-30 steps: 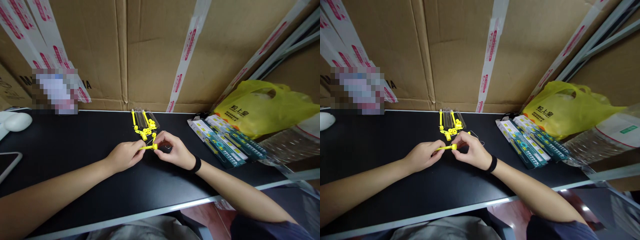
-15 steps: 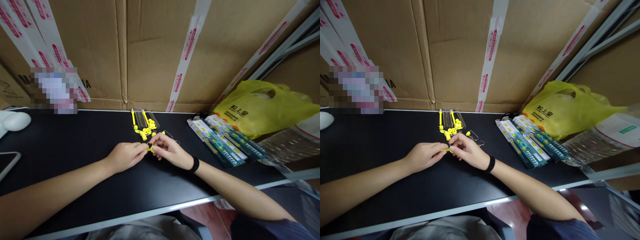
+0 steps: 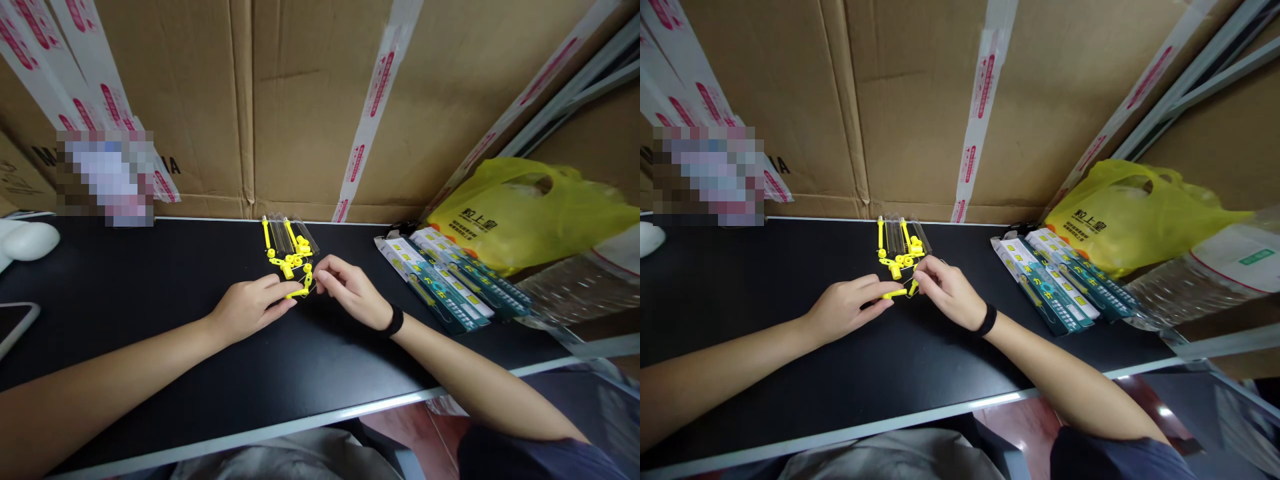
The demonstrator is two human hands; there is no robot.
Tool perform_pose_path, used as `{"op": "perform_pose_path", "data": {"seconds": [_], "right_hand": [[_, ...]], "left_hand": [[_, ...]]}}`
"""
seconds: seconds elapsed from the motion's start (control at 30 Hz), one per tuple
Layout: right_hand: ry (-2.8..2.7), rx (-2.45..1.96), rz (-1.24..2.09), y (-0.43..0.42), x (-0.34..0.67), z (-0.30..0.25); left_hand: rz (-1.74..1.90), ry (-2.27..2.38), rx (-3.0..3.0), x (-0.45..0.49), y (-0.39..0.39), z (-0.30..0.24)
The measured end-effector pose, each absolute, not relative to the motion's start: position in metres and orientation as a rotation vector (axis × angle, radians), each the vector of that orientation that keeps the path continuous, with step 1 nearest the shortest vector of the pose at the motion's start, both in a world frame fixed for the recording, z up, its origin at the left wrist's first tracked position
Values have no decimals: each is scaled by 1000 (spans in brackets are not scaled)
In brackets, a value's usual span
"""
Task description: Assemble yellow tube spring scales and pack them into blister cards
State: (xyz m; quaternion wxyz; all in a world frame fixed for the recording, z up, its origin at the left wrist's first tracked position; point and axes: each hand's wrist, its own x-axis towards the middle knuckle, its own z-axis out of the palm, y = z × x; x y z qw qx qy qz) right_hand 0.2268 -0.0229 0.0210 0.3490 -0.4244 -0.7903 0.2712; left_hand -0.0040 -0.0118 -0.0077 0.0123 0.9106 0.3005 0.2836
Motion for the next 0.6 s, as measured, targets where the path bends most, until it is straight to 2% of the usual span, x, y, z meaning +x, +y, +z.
{"op": "perform_pose_path", "data": {"seconds": [0.23, 0.6], "right_hand": [[-2214, -1255, 179, -11, 241, 29], [-2452, -1707, -192, 8, 272, 39]], "left_hand": [[848, 1009, 2731, -4, -14, -1], [920, 968, 2864, -3, -8, -8]]}}
